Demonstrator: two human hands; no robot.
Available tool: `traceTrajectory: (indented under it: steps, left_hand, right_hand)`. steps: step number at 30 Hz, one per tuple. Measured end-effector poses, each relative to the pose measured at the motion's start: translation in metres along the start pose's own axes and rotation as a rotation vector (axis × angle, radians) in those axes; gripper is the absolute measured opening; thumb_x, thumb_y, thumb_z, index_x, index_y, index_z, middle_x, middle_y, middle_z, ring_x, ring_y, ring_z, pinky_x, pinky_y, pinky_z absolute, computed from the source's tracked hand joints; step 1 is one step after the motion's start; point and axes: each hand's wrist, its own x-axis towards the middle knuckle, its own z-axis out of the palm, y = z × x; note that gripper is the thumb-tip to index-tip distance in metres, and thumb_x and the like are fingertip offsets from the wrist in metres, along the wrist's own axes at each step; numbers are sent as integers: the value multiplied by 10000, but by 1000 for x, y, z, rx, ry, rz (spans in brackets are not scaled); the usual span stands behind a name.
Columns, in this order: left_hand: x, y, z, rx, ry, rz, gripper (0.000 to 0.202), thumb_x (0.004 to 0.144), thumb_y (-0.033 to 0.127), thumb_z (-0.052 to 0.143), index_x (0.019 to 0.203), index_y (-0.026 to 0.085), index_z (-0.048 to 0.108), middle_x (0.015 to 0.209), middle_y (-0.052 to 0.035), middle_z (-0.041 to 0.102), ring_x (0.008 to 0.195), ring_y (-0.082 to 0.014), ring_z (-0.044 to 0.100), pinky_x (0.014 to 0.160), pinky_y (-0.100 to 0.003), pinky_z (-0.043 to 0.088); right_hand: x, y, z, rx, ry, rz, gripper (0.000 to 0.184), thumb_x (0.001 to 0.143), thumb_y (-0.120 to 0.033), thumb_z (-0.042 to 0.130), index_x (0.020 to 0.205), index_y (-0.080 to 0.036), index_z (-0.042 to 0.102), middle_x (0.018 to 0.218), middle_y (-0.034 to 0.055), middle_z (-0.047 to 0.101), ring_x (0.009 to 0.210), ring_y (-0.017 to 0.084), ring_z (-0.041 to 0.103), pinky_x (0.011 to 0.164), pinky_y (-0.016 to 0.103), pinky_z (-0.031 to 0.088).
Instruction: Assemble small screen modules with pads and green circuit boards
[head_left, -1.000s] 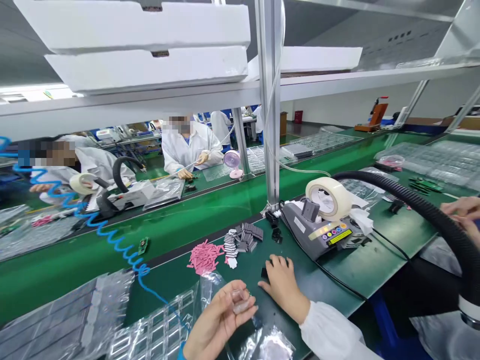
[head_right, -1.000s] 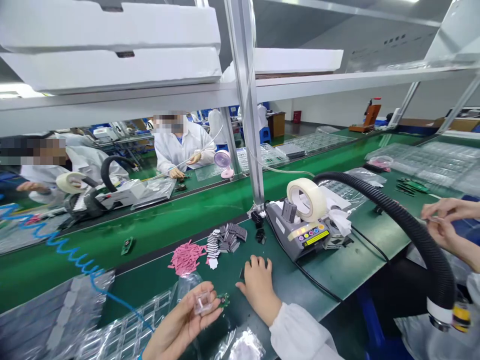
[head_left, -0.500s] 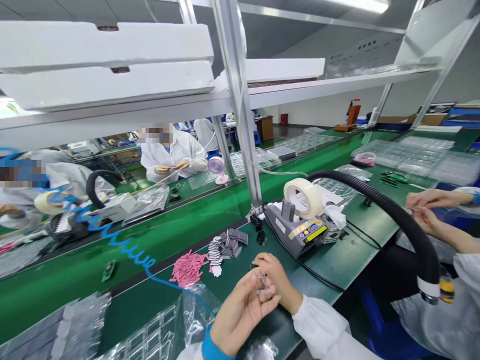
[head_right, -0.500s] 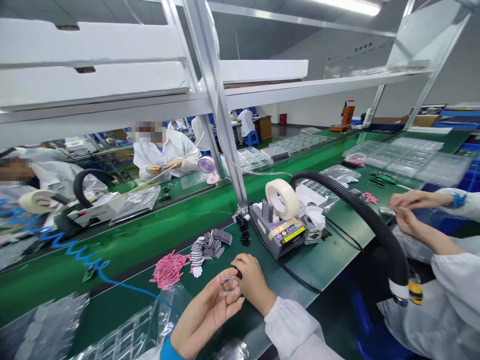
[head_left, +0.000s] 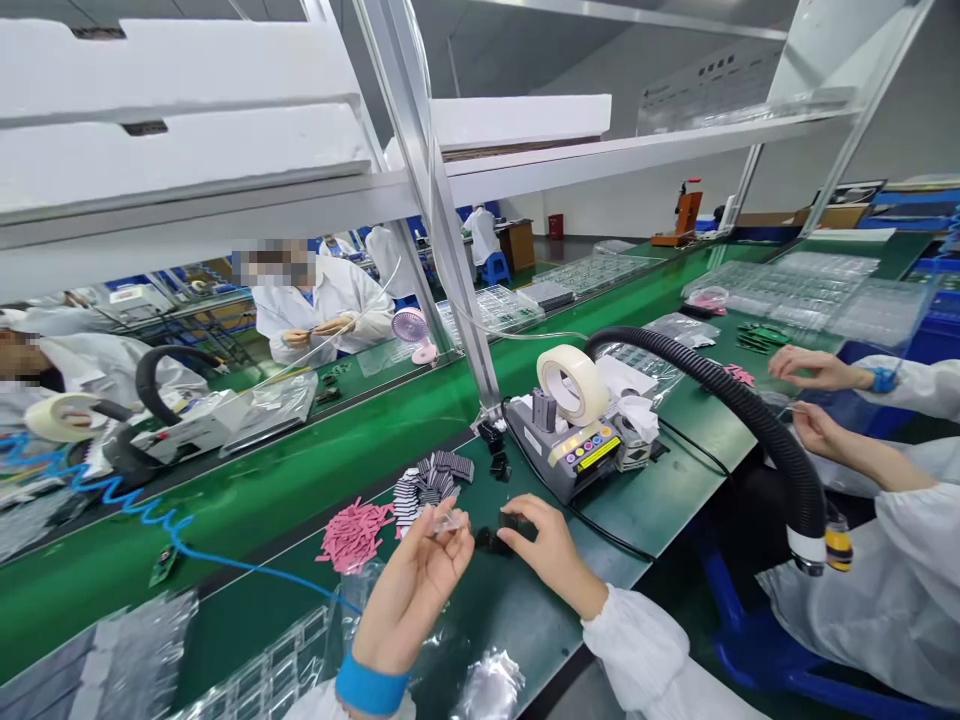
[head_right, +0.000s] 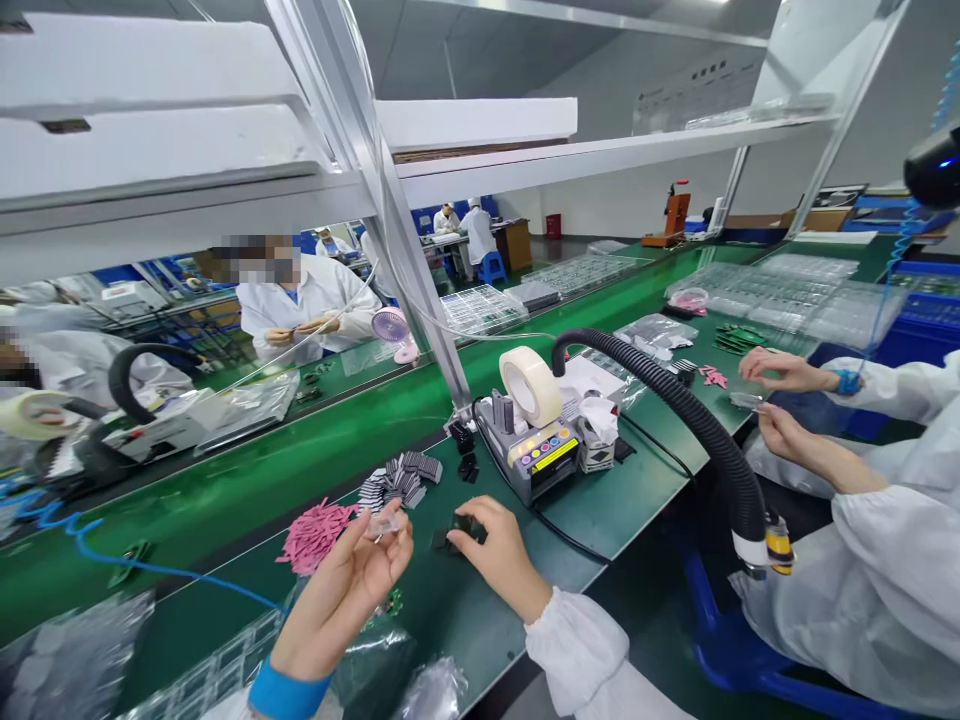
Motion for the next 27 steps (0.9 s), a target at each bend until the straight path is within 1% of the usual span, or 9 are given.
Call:
traceTrajectory:
  steps: [4,7,10,13,16,18,21,24,27]
  left_hand:
    - [2,-9,6,14,-21,-27,180,908,150,413,981,100,570,687,-34,619,662,-111,665,623,-229,580]
    - [5,-17,11,54,-53,-67,169,902,161,431,941,108,586,709,-43,633,677,-106,662,643,-222,568]
    - [8,-30,20,137,-119,-156,145,887,162,469,898,111,604,694,-37,635,669,-102,658,655,-220,552]
    - [12,-58,34,275,-236,-303,91,839,167,561,868,110,627,681,-35,649,636,-107,655,649,-229,537]
    - [16,-110,53,447,-374,-483,119,789,214,641,843,108,627,671,-40,666,596,-118,652,628,-248,525]
    - [21,-157,67,558,-453,-583,156,795,248,636,859,107,615,685,-29,664,599,-120,642,616,-265,524]
    - [36,-230,89,672,-519,-672,171,852,248,559,967,126,595,861,-20,649,693,-116,619,620,-286,533]
    - [55,-289,107,699,-563,-715,247,864,286,539,1059,139,573,1015,-57,630,822,-153,622,695,-336,542]
    - [69,-324,114,688,-615,-736,278,865,299,534,1097,147,559,1064,-68,619,872,-170,620,732,-362,540]
  right_hand:
    - [-5,-1,0,369,-34,176,247,908,-369,544,987,-139,585,894,19,617,751,138,610,697,328,522]
    - [-19,-9,-7,632,-37,280,327,930,-427,484,1080,-146,556,857,14,611,700,128,606,654,311,523]
    - [-43,-15,-25,819,18,361,350,928,-431,488,1138,-154,533,814,0,603,648,114,591,609,284,514]
    - [-79,-9,-54,928,150,417,299,921,-394,518,1081,-144,558,757,-17,590,583,91,565,546,241,494]
    - [-118,13,-95,979,377,436,230,916,-328,543,1039,-136,569,808,-4,603,611,92,578,547,233,501]
    - [-138,32,-128,996,572,426,211,914,-303,549,1043,-137,566,887,13,609,684,108,599,592,255,521]
    - [-155,55,-179,1006,840,394,220,915,-311,545,1060,-147,560,942,25,603,734,123,604,625,277,531]
    - [-163,66,-216,1022,989,358,226,909,-302,554,1077,-150,558,996,37,600,786,139,609,661,298,536]
    - [-177,69,-233,1044,1080,343,222,909,-283,555,1083,-146,556,1016,42,598,811,145,612,679,309,540]
